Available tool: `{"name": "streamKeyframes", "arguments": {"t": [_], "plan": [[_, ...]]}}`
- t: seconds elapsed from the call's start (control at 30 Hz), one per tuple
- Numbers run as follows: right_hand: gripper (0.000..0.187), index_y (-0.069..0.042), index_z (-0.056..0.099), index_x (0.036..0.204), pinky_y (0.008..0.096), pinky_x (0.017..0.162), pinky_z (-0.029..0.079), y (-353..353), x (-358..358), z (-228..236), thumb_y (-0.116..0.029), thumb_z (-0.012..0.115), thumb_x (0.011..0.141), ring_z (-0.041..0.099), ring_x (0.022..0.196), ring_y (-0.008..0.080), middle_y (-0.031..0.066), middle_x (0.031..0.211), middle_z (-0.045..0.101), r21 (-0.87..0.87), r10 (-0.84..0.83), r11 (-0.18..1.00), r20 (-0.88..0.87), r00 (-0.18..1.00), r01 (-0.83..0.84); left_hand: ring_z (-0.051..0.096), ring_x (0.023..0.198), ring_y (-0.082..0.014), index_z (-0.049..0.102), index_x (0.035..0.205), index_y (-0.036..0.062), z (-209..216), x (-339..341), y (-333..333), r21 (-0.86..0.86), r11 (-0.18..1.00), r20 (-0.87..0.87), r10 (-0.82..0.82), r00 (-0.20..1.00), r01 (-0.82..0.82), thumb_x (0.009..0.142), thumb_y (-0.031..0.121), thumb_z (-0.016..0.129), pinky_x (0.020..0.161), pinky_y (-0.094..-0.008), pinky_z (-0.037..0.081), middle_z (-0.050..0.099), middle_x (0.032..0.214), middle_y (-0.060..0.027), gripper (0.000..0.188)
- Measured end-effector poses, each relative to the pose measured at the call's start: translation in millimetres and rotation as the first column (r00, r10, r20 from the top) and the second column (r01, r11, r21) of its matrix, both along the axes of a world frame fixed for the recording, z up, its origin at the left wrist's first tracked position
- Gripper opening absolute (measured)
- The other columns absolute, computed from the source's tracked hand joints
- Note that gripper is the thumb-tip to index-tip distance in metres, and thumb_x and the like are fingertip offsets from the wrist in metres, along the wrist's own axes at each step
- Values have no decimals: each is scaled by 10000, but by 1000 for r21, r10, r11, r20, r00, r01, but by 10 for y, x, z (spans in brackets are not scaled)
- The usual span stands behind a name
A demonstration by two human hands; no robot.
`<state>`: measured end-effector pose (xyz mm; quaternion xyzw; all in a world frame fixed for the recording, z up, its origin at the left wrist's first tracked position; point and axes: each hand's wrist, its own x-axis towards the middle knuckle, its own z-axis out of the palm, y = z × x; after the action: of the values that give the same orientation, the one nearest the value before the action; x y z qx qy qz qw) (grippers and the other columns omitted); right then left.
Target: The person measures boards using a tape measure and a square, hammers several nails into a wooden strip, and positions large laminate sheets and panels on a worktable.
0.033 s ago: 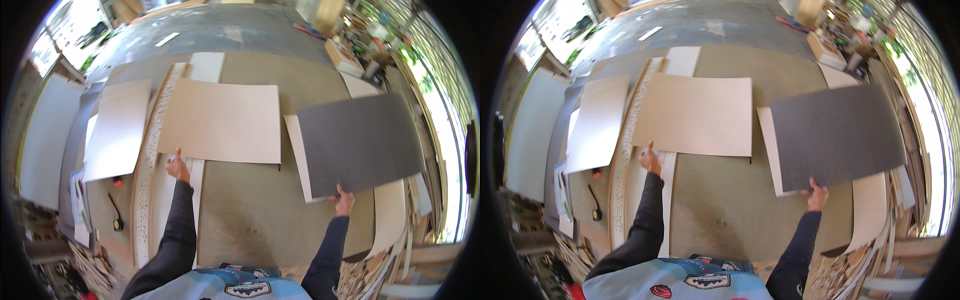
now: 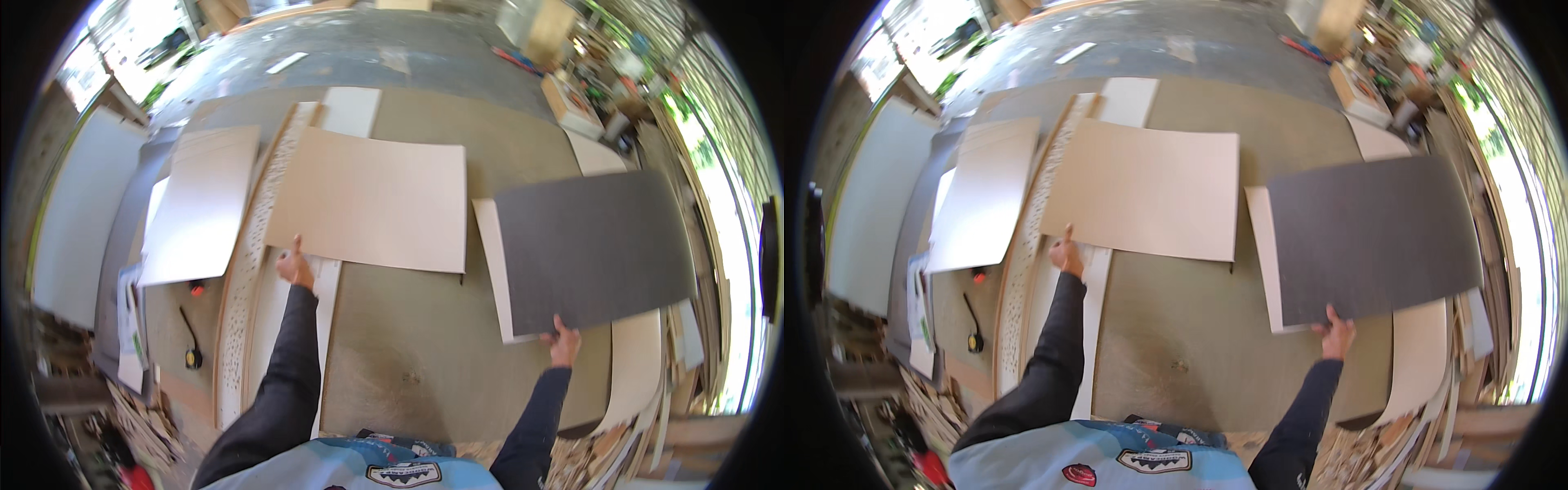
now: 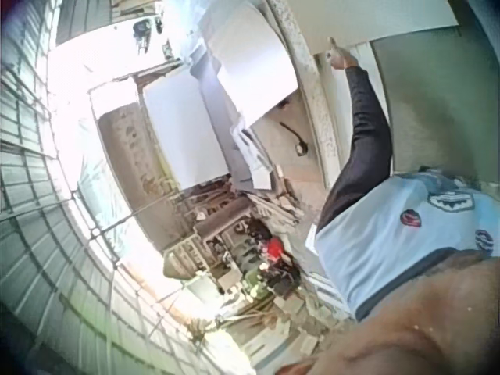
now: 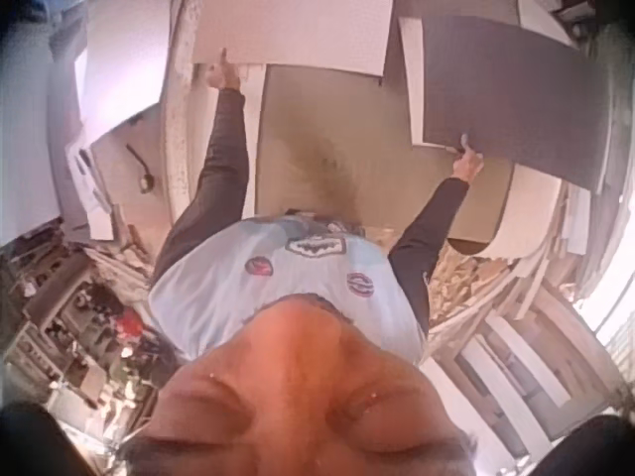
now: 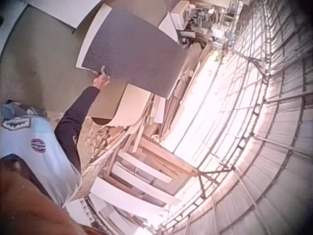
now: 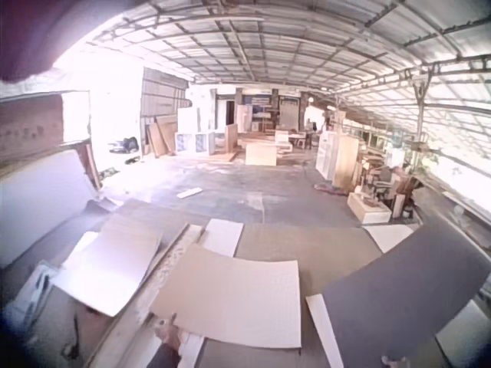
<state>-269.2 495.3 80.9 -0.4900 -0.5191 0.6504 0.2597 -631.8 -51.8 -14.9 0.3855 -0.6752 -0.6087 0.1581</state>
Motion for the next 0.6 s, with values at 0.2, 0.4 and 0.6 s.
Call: {"name": "streamKeyframes", "arguments": {"t": [0.2, 0.4, 0.6], "plan": [[413, -103, 572, 1186, 308, 402, 540, -135, 815, 62, -84, 748, 813, 637, 726, 198, 52, 974, 629, -4, -41, 999, 9, 999, 42, 660, 836, -212, 554, 1179, 46, 694, -192, 8, 456, 731, -199, -473, 858, 508, 893, 269, 660, 617, -381, 541, 654, 1012, -89, 377], [477, -117, 546, 1251, 307, 387, 537, -242, 1253, -19, -66, 737, 817, 626, 705, 203, 55, 1011, 626, -43, -105, 993, 95, 990, 110, 653, 982, -234, 474, 1259, 78, 1662, 0, -476, 302, 636, -533, -505, 679, 710, 920, 230, 601, 749, -441, 590, 625, 1055, -83, 393], [466, -90, 539, 1215, 321, 379, 538, -332, 1557, -8, -54, 750, 801, 613, 627, 202, 82, 1013, 628, -22, -178, 983, 61, 982, 180, 659, 920, -212, 590, 1099, 32, 2438, 24, -1259, -31, 847, -640, -424, 641, 530, 906, 231, 617, 696, -386, 606, 631, 1008, -104, 279]]}}
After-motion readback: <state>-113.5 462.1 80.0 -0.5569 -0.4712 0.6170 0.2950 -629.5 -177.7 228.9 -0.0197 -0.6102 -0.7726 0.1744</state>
